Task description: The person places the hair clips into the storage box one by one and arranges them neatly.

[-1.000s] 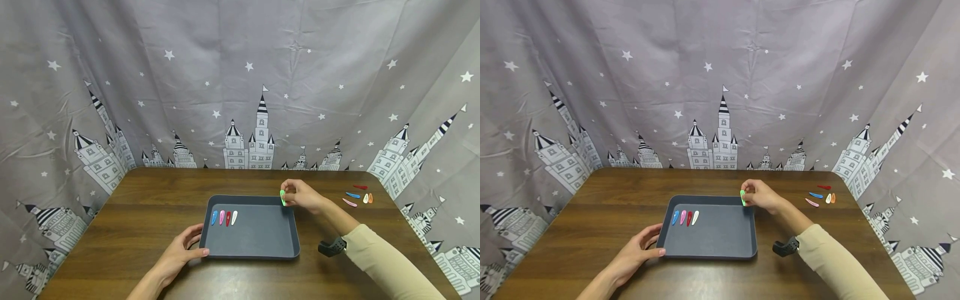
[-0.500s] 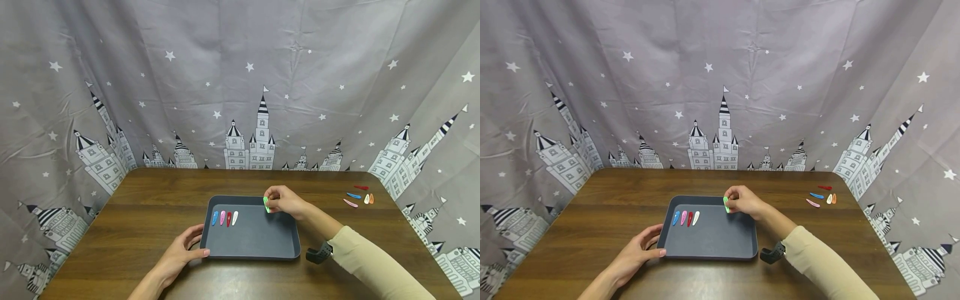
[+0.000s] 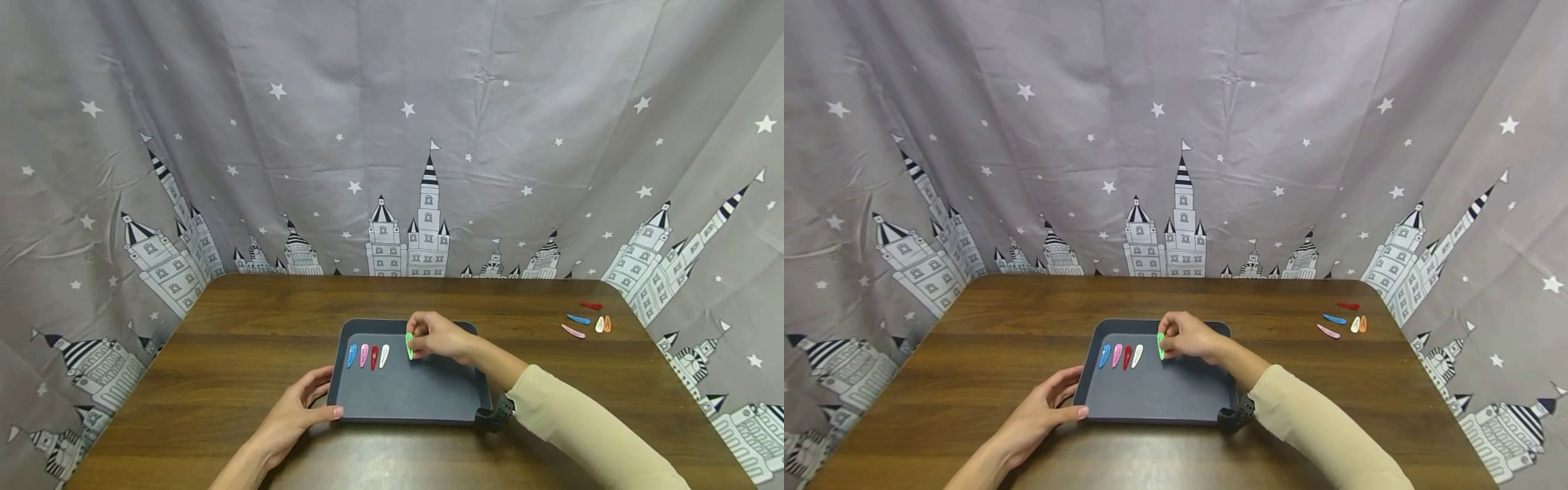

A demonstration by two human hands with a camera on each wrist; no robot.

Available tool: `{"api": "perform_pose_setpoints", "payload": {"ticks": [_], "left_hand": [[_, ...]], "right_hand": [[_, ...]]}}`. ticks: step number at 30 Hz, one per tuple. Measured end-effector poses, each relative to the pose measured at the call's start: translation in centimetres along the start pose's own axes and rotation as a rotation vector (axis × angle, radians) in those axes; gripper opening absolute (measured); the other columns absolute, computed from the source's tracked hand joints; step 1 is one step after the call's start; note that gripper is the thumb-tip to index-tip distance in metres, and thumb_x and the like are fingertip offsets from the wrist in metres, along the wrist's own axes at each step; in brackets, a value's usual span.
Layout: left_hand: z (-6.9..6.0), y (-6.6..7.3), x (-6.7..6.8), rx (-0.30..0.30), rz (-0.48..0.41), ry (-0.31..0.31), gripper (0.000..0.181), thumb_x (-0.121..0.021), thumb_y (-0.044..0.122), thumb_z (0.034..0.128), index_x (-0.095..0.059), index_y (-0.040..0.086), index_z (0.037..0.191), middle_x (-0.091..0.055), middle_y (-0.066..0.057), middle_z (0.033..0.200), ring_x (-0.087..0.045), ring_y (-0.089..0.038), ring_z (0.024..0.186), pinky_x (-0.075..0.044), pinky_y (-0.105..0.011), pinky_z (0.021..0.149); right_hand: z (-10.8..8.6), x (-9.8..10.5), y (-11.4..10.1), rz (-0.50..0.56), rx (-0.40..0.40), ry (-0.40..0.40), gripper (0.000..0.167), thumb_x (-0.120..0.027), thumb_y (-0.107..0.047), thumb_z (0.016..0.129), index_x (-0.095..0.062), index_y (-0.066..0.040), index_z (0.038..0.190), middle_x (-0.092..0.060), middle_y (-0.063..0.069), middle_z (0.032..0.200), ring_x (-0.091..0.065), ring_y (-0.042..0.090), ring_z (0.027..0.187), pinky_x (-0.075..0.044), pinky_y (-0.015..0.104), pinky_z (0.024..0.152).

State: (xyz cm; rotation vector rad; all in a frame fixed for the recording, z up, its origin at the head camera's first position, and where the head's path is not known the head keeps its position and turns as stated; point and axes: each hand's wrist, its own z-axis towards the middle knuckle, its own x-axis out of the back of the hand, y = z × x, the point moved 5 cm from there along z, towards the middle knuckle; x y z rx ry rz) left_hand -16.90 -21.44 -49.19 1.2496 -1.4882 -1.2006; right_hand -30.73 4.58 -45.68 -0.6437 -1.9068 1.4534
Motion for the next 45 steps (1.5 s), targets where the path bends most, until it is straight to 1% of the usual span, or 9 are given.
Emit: {"api": "perform_pose_setpoints", "payload": {"ticks": [7, 11, 14, 18, 21, 23, 28, 36, 45], "left_hand": [[-0.1, 0.1, 0.1, -0.005, -0.005, -0.003, 0.078, -0.085, 0.006, 0.0855, -0.044, 0.003, 0.152, -0.043, -0.017, 0.156, -0.036, -0.038, 0.143, -0.045, -0.037, 0.101], [-0.1, 0.1, 0.1, -0.005, -0.005, -0.003, 0.078, -0.084, 0.006, 0.0857, -0.044, 0.003, 0.152, -0.044, -0.017, 0.156, -0.036, -0.038, 0.144, -0.045, -0.036, 0.101], [-0.1, 0.2, 0.1, -0.005, -0.001, 0.001, 0.077, -0.084, 0.006, 0.0860, -0.045, 0.003, 0.152, -0.044, -0.017, 0.156, -0.036, -0.038, 0.143, -0.044, -0.038, 0.102], [-0.1, 0.3, 0.1, -0.004, 0.005, 0.003, 0.076, -0.084, 0.007, 0.0861, -0.045, 0.003, 0.151, -0.044, -0.017, 0.156, -0.037, -0.038, 0.143, -0.043, -0.041, 0.104], [-0.1, 0.3, 0.1, -0.002, 0.005, 0.007, 0.076, -0.085, 0.007, 0.0857, -0.045, 0.003, 0.151, -0.044, -0.017, 0.156, -0.037, -0.038, 0.143, -0.043, -0.041, 0.104], [-0.1, 0.3, 0.1, 0.000, 0.003, 0.008, 0.077, -0.085, 0.007, 0.0856, -0.045, 0.003, 0.151, -0.044, -0.017, 0.156, -0.037, -0.038, 0.143, -0.043, -0.040, 0.103], [0.0, 0.2, 0.0, 0.000, 0.006, 0.012, 0.077, -0.085, 0.007, 0.0852, -0.045, 0.002, 0.151, -0.044, -0.018, 0.156, -0.037, -0.038, 0.143, -0.043, -0.040, 0.103], [0.1, 0.0, 0.0, 0.004, 0.007, 0.013, 0.077, -0.085, 0.007, 0.0855, -0.045, 0.002, 0.151, -0.044, -0.018, 0.155, -0.037, -0.038, 0.143, -0.044, -0.040, 0.103], [0.1, -0.2, 0.1, 0.006, -0.001, 0.015, 0.078, -0.085, 0.007, 0.0853, -0.045, 0.002, 0.151, -0.045, -0.018, 0.155, -0.037, -0.038, 0.143, -0.044, -0.040, 0.102]], "right_hand": [[1.2, -1.3, 0.3, -0.087, -0.025, -0.032, 0.015, -0.065, 0.010, 0.094, -0.059, 0.002, 0.105, -0.060, 0.007, 0.081, -0.065, 0.019, 0.074, -0.059, 0.034, 0.069], [1.7, -1.8, 0.1, -0.153, -0.006, -0.005, 0.012, -0.066, 0.008, 0.093, -0.064, 0.002, 0.104, -0.062, 0.007, 0.079, -0.065, 0.018, 0.070, -0.058, 0.033, 0.065], [1.9, -2.1, -0.1, -0.252, 0.010, 0.037, 0.008, -0.069, 0.006, 0.093, -0.067, -0.001, 0.097, -0.064, 0.005, 0.073, -0.063, 0.016, 0.064, -0.057, 0.031, 0.061], [2.1, -2.5, -0.6, -0.465, 0.047, 0.083, 0.011, -0.074, 0.002, 0.091, -0.068, -0.008, 0.089, -0.063, -0.001, 0.067, -0.059, 0.010, 0.059, -0.050, 0.026, 0.057], [2.1, -2.8, -1.0, -0.606, 0.096, 0.097, 0.012, -0.077, -0.001, 0.090, -0.069, -0.010, 0.088, -0.061, -0.005, 0.067, -0.053, 0.008, 0.059, -0.043, 0.025, 0.057], [2.2, -2.9, -1.1, -0.668, 0.120, 0.101, 0.012, -0.078, -0.003, 0.090, -0.069, -0.011, 0.088, -0.059, -0.007, 0.067, -0.050, 0.008, 0.060, -0.040, 0.025, 0.057], [2.2, -3.0, -1.2, -0.719, 0.132, 0.098, 0.011, -0.078, -0.006, 0.090, -0.069, -0.013, 0.088, -0.057, -0.008, 0.066, -0.049, 0.007, 0.059, -0.039, 0.026, 0.057], [2.3, -3.1, -1.1, -0.769, 0.143, 0.108, 0.009, -0.078, -0.009, 0.091, -0.070, -0.011, 0.091, -0.057, -0.007, 0.067, -0.049, 0.007, 0.060, -0.040, 0.026, 0.058], [2.1, -2.7, -1.2, -0.757, 0.143, 0.102, 0.010, -0.076, -0.010, 0.092, -0.072, -0.008, 0.100, -0.058, -0.008, 0.069, -0.050, 0.007, 0.061, -0.040, 0.027, 0.059]]}}
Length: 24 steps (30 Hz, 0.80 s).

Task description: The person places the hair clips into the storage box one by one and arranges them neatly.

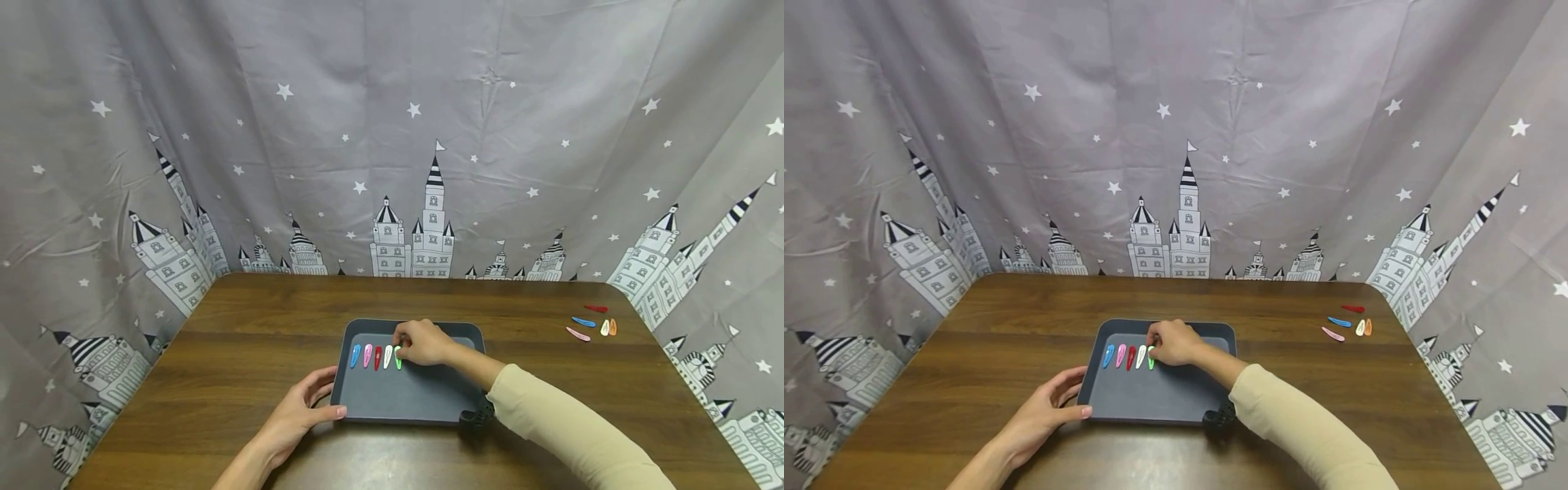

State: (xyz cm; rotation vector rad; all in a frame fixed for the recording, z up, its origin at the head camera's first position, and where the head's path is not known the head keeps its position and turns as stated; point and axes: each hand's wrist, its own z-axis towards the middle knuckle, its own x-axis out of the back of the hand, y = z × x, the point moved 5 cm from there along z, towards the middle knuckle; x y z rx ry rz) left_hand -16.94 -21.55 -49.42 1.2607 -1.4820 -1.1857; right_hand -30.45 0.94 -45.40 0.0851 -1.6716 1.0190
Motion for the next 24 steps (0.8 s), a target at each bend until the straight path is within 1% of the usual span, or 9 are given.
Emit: {"api": "perform_pose_setpoints", "payload": {"ticks": [4, 8, 11, 14, 17, 24], "left_hand": [[0.1, 0.0, 0.0, -0.001, 0.000, -0.003, 0.078, -0.085, 0.007, 0.0853, -0.045, 0.002, 0.151, -0.045, -0.018, 0.155, -0.037, -0.038, 0.143, -0.044, -0.040, 0.103], [0.1, 0.2, 0.0, -0.002, 0.004, -0.004, 0.078, -0.085, 0.007, 0.0854, -0.044, 0.002, 0.151, -0.044, -0.018, 0.155, -0.036, -0.039, 0.143, -0.044, -0.040, 0.103], [0.1, 0.2, 0.0, 0.001, 0.008, -0.002, 0.078, -0.085, 0.007, 0.0855, -0.045, 0.002, 0.152, -0.044, -0.018, 0.155, -0.037, -0.039, 0.143, -0.043, -0.041, 0.103], [0.1, 0.1, 0.0, 0.008, 0.007, 0.000, 0.077, -0.085, 0.008, 0.0859, -0.045, 0.002, 0.152, -0.044, -0.017, 0.155, -0.037, -0.038, 0.143, -0.042, -0.042, 0.104], [0.0, 0.1, 0.0, 0.011, 0.004, -0.002, 0.077, -0.085, 0.008, 0.0865, -0.044, 0.002, 0.152, -0.044, -0.017, 0.156, -0.037, -0.037, 0.143, -0.041, -0.042, 0.105], [0.0, 0.0, 0.0, 0.013, 0.001, -0.009, 0.077, -0.084, 0.008, 0.0869, -0.044, 0.003, 0.153, -0.044, -0.017, 0.156, -0.036, -0.037, 0.144, -0.041, -0.042, 0.105]], "right_hand": [[-0.2, 0.7, 0.3, 0.021, 0.005, -0.006, 0.009, -0.075, -0.009, 0.092, -0.072, -0.008, 0.101, -0.058, -0.006, 0.069, -0.049, 0.007, 0.059, -0.040, 0.026, 0.058], [-0.5, 1.4, 0.7, 0.056, 0.008, -0.037, 0.009, -0.075, -0.009, 0.093, -0.071, -0.008, 0.101, -0.060, -0.005, 0.071, -0.050, 0.007, 0.059, -0.041, 0.025, 0.057], [-0.9, 2.0, 0.8, 0.069, 0.019, -0.067, 0.011, -0.074, -0.009, 0.094, -0.072, -0.008, 0.105, -0.062, -0.005, 0.073, -0.053, 0.008, 0.060, -0.044, 0.027, 0.060], [-1.2, 2.5, 1.0, 0.070, 0.033, -0.080, 0.014, -0.074, -0.010, 0.095, -0.072, -0.006, 0.108, -0.063, -0.006, 0.075, -0.055, 0.008, 0.062, -0.046, 0.029, 0.063], [-1.5, 3.1, 1.1, 0.058, 0.035, -0.079, 0.015, -0.074, -0.011, 0.095, -0.073, -0.006, 0.109, -0.063, -0.008, 0.075, -0.055, 0.007, 0.064, -0.047, 0.030, 0.066], [-2.8, 4.7, 1.8, 0.034, 0.044, -0.049, 0.015, -0.077, -0.010, 0.093, -0.072, -0.003, 0.105, -0.063, -0.008, 0.075, -0.057, 0.008, 0.068, -0.048, 0.031, 0.071]]}}
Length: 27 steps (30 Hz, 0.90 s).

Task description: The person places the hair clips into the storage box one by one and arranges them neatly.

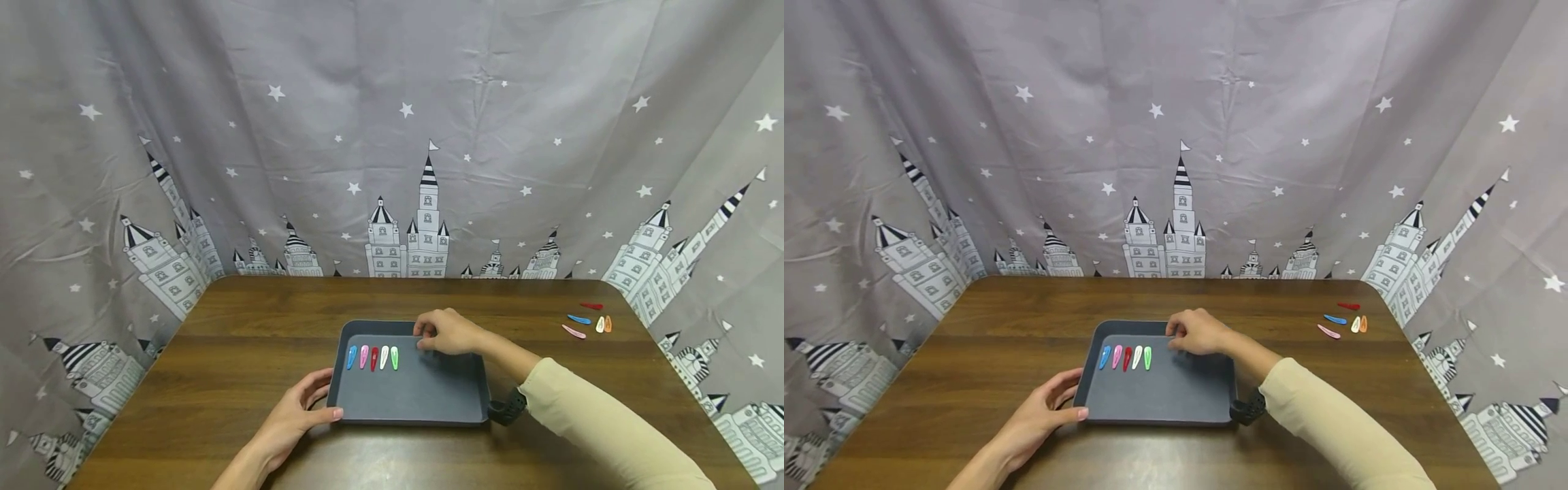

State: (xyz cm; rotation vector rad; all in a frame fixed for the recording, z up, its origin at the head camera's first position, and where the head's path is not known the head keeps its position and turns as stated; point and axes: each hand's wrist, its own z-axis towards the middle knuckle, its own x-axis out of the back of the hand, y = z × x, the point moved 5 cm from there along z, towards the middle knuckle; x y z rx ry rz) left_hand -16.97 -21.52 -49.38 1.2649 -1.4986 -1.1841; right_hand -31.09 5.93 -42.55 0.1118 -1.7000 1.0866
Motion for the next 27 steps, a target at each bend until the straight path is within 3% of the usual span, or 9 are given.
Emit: {"api": "perform_pose_setpoints", "payload": {"ticks": [10, 23, 27], "left_hand": [[0.1, 0.0, 0.0, -0.009, 0.010, 0.000, 0.077, -0.084, 0.008, 0.0869, -0.044, 0.004, 0.152, -0.044, -0.016, 0.156, -0.037, -0.036, 0.143, -0.039, -0.044, 0.107], [0.1, -0.3, 0.1, -0.026, 0.008, 0.011, 0.076, -0.084, 0.007, 0.0861, -0.046, 0.005, 0.151, -0.046, -0.014, 0.155, -0.038, -0.034, 0.143, -0.033, -0.047, 0.111], [0.1, -0.2, 0.2, -0.023, 0.012, 0.012, 0.076, -0.085, 0.007, 0.0858, -0.046, 0.005, 0.151, -0.047, -0.014, 0.154, -0.038, -0.034, 0.143, -0.033, -0.047, 0.111]], "right_hand": [[-2.2, 1.7, 2.2, 0.044, 0.041, -0.022, 0.016, -0.074, -0.010, 0.096, -0.071, -0.002, 0.110, -0.065, -0.010, 0.078, -0.060, 0.007, 0.074, -0.051, 0.032, 0.077], [-4.6, 4.6, 4.9, 0.081, -0.003, 0.076, 0.018, -0.074, -0.010, 0.096, -0.072, -0.001, 0.111, -0.066, -0.006, 0.086, -0.065, 0.013, 0.083, -0.054, 0.037, 0.081], [-5.4, 5.5, 5.9, 0.101, -0.019, 0.094, 0.019, -0.073, -0.011, 0.097, -0.071, 0.000, 0.113, -0.067, -0.004, 0.088, -0.065, 0.016, 0.079, -0.055, 0.036, 0.073]]}}
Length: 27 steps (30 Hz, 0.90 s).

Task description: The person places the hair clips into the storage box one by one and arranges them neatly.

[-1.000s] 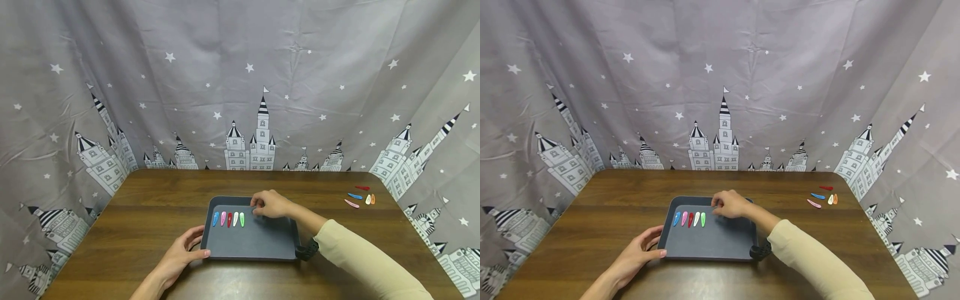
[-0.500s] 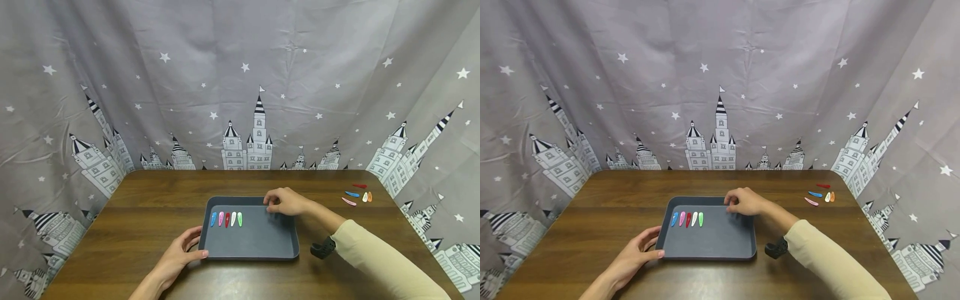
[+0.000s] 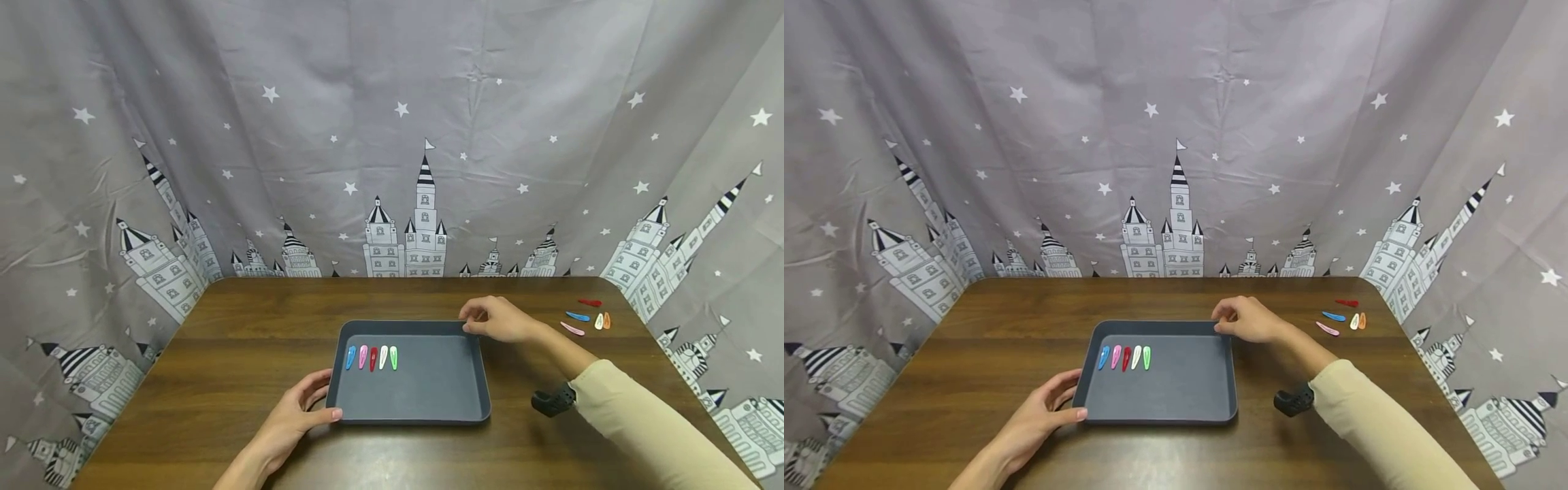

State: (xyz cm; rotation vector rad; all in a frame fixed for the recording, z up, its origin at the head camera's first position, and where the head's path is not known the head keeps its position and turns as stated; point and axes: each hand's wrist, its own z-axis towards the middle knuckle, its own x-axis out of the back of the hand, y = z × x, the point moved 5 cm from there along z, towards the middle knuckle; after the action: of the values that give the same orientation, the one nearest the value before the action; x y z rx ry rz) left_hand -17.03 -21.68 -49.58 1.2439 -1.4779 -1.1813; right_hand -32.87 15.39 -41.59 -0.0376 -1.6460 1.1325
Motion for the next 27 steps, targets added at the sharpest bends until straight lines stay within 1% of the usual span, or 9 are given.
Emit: {"api": "perform_pose_setpoints", "payload": {"ticks": [3, 6, 10, 13, 17, 20, 23, 25, 27], "left_hand": [[0.0, 0.2, 0.0, -0.001, 0.000, 0.005, 0.075, -0.085, 0.007, 0.0853, -0.047, 0.005, 0.150, -0.048, -0.014, 0.153, -0.039, -0.034, 0.143, -0.033, -0.048, 0.111], [-0.1, 0.4, 0.0, -0.005, -0.002, 0.013, 0.074, -0.085, 0.006, 0.0848, -0.049, 0.005, 0.150, -0.049, -0.013, 0.153, -0.039, -0.034, 0.142, -0.032, -0.049, 0.111], [-0.1, 0.4, 0.1, -0.001, -0.003, 0.017, 0.074, -0.085, 0.006, 0.0847, -0.049, 0.005, 0.149, -0.049, -0.013, 0.152, -0.040, -0.034, 0.142, -0.031, -0.049, 0.112], [0.0, 0.4, 0.0, 0.003, -0.004, 0.015, 0.075, -0.085, 0.006, 0.0846, -0.049, 0.005, 0.150, -0.049, -0.014, 0.152, -0.040, -0.033, 0.142, -0.031, -0.049, 0.112], [0.0, 0.3, 0.0, 0.005, -0.008, 0.013, 0.075, -0.085, 0.005, 0.0845, -0.048, 0.004, 0.150, -0.049, -0.014, 0.152, -0.040, -0.034, 0.142, -0.032, -0.048, 0.112], [0.0, 0.2, 0.0, 0.004, -0.006, 0.011, 0.075, -0.085, 0.005, 0.0845, -0.048, 0.004, 0.150, -0.049, -0.014, 0.153, -0.039, -0.034, 0.142, -0.032, -0.048, 0.111], [0.0, 0.1, 0.0, 0.004, -0.006, 0.015, 0.075, -0.085, 0.005, 0.0841, -0.048, 0.004, 0.150, -0.049, -0.014, 0.152, -0.039, -0.034, 0.142, -0.031, -0.049, 0.111], [0.0, 0.1, -0.1, 0.004, -0.006, 0.015, 0.075, -0.085, 0.005, 0.0840, -0.048, 0.004, 0.150, -0.049, -0.014, 0.152, -0.039, -0.034, 0.142, -0.031, -0.049, 0.112], [0.0, 0.1, -0.1, 0.004, -0.008, 0.017, 0.075, -0.086, 0.005, 0.0837, -0.049, 0.004, 0.149, -0.050, -0.014, 0.152, -0.040, -0.034, 0.142, -0.031, -0.049, 0.112]], "right_hand": [[-0.7, 1.1, 0.9, 0.058, -0.051, 0.012, 0.021, -0.071, -0.011, 0.099, -0.070, 0.001, 0.115, -0.068, 0.002, 0.090, -0.066, 0.025, 0.078, -0.054, 0.035, 0.066], [-1.4, 2.2, 2.0, 0.111, -0.112, 0.038, 0.023, -0.070, -0.011, 0.100, -0.068, 0.003, 0.118, -0.068, 0.010, 0.092, -0.064, 0.032, 0.078, -0.053, 0.035, 0.064], [-2.5, 3.7, 3.6, 0.161, -0.183, 0.086, 0.027, -0.069, -0.011, 0.100, -0.066, 0.005, 0.120, -0.068, 0.017, 0.099, -0.064, 0.032, 0.087, -0.055, 0.039, 0.074], [-3.4, 4.6, 4.9, 0.198, -0.231, 0.127, 0.029, -0.068, -0.011, 0.101, -0.064, 0.007, 0.123, -0.068, 0.018, 0.104, -0.064, 0.033, 0.094, -0.056, 0.044, 0.080], [-4.4, 5.6, 6.3, 0.219, -0.270, 0.170, 0.031, -0.067, -0.012, 0.102, -0.062, 0.008, 0.124, -0.067, 0.017, 0.106, -0.064, 0.037, 0.100, -0.056, 0.048, 0.083], [-5.1, 6.3, 7.1, 0.221, -0.293, 0.186, 0.032, -0.066, -0.011, 0.102, -0.061, 0.010, 0.126, -0.066, 0.019, 0.109, -0.064, 0.039, 0.103, -0.056, 0.050, 0.084], [-5.9, 7.1, 7.9, 0.199, -0.314, 0.201, 0.035, -0.066, -0.013, 0.103, -0.059, 0.010, 0.127, -0.066, 0.024, 0.111, -0.065, 0.040, 0.102, -0.057, 0.048, 0.083], [-6.5, 7.6, 8.4, 0.193, -0.335, 0.215, 0.036, -0.065, -0.014, 0.103, -0.058, 0.011, 0.129, -0.065, 0.026, 0.114, -0.066, 0.039, 0.102, -0.057, 0.043, 0.082], [-7.0, 8.0, 9.0, 0.190, -0.358, 0.240, 0.038, -0.066, -0.014, 0.103, -0.058, 0.012, 0.129, -0.065, 0.026, 0.112, -0.066, 0.037, 0.098, -0.058, 0.038, 0.078]]}}
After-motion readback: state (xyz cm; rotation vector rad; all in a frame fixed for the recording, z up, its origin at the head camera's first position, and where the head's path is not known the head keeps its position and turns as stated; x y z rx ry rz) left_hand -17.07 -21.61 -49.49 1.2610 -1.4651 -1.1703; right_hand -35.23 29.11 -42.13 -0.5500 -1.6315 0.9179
